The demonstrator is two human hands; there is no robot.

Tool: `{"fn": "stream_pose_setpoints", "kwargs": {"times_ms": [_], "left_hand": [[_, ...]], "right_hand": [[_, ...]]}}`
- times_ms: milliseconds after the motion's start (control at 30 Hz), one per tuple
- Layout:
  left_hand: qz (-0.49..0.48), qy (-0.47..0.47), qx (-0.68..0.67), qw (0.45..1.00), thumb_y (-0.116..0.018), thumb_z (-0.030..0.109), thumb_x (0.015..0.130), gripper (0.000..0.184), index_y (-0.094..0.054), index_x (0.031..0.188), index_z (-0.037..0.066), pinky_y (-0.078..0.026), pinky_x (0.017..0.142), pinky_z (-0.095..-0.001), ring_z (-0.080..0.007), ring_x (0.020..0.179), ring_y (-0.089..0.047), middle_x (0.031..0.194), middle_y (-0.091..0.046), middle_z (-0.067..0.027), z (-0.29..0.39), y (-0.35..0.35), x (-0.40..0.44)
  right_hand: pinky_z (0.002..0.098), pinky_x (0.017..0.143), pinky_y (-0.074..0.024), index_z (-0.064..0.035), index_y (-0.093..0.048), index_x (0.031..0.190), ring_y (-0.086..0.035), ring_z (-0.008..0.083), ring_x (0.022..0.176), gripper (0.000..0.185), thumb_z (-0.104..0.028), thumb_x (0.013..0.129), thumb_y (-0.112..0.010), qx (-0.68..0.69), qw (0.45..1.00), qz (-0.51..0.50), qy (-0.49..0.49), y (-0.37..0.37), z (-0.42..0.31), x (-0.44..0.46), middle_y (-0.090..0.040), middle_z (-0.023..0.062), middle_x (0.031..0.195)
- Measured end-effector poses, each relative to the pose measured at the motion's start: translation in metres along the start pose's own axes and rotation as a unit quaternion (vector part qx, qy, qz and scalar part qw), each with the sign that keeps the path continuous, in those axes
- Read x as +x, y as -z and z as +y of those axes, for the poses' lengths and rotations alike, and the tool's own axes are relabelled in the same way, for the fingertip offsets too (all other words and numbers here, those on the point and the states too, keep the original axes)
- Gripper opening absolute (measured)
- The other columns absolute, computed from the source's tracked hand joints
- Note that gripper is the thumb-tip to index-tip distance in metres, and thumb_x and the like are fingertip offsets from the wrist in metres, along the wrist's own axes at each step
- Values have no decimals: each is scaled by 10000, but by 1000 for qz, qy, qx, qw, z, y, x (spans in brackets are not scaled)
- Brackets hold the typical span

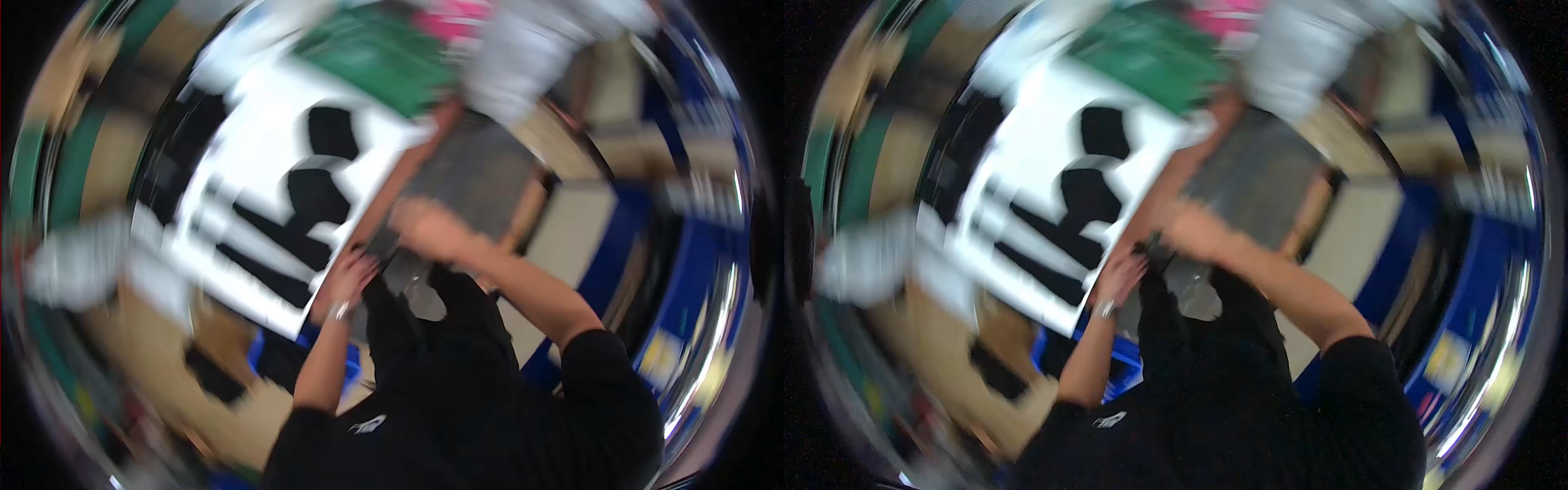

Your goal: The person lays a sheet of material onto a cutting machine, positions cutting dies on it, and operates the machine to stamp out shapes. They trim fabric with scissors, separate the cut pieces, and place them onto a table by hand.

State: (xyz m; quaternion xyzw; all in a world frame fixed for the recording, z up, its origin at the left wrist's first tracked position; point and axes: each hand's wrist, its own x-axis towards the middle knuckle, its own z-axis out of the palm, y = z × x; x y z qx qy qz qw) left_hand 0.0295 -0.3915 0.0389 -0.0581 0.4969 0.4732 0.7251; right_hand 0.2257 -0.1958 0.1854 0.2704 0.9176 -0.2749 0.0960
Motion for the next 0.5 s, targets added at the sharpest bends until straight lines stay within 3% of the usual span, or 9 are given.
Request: {"fn": "stream_pose_setpoints", "kwargs": {"times_ms": [33, 67, 100, 167, 233, 267, 333, 433, 500], "left_hand": [[-10, -23, 72, 997, -612, 212, 1046, 272, -631, 1214, -2, -576, 908, -370, -235, 1045, -694, 1123, -693, -127, -14, 18, -15], [-51, 65, 223, 971, -640, 281, 1026, 241, -648, 1047, 41, -551, 767, -342, -183, 885, -662, 941, -663, -40, -4, 32, -36], [-1, 33, 206, 978, -615, 208, 1033, 227, -628, 1199, 53, -579, 722, -351, -181, 812, -669, 978, -690, -79, -11, 29, -54], [-3, 83, 317, 945, -607, 240, 1035, 220, -616, 1165, 63, -566, 700, -355, -185, 777, -654, 921, -667, -74, 24, 11, -44], [-34, 120, 444, 887, -599, 272, 1038, 221, -604, 1132, 72, -552, 677, -359, -190, 741, -639, 864, -645, -70, 60, -56, 0], [-54, 127, 493, 859, -595, 288, 1039, 225, -598, 1115, 77, -545, 666, -361, -192, 723, -631, 835, -634, -67, 68, -98, 29], [-95, 133, 581, 797, -587, 320, 1041, 238, -585, 1082, 86, -532, 644, -365, -196, 688, -616, 778, -612, -62, 75, -187, 79], [-121, 119, 649, 741, -575, 369, 1045, 269, -567, 1031, 100, -512, 610, -371, -203, 634, -594, 692, -578, -55, 70, -288, 115], [-112, 98, 652, 743, -571, 385, 1046, 282, -560, 1015, 104, -505, 599, -373, -205, 617, -586, 664, -567, -53, 70, -315, 109]], "right_hand": [[476, 1078, -474, -61, -683, 1165, -589, 365, 1277, 345, -243, 876, -735, 38, 995, 93, 2, -15, 3, -67, -634, 181, 1330], [482, 1061, -484, -66, -687, 1147, -598, 360, 1260, 331, -252, 877, -731, 74, 986, 104, -105, -32, 2, -132, -642, 176, 1305], [488, 1043, -495, -71, -692, 1129, -606, 354, 1242, 317, -261, 877, -727, 125, 964, 121, -202, -44, -1, -192, -651, 171, 1280], [495, 990, -520, -72, -692, 1120, -623, 364, 1185, 309, -231, 858, -734, 159, 898, 147, -383, -59, -4, -301, -654, 154, 1234], [486, 979, -497, -71, -675, 1105, -602, 379, 1156, 352, -204, 795, -773, 78, 769, 296, -561, -90, -25, -395, -641, 135, 1217], [534, 994, -454, -75, -643, 1165, -561, 384, 1197, 428, -215, 786, -784, 12, 668, 367, -647, -106, -38, -430, -611, 139, 1256], [577, 1037, -394, -79, -595, 1290, -464, 385, 1326, 546, -230, 805, -797, -56, 485, 389, -781, -134, -53, -484, -520, 189, 1379], [589, 1101, -351, -115, -446, 1503, -400, 405, 1399, 792, -262, 823, -823, -62, 332, 434, -835, -173, -42, -537, -419, 202, 1529], [710, 1149, -236, -135, -346, 1585, -344, 406, 1458, 893, -263, 836, -814, -8, 285, 424, -859, -180, -8, -557, -264, 186, 1651]]}}
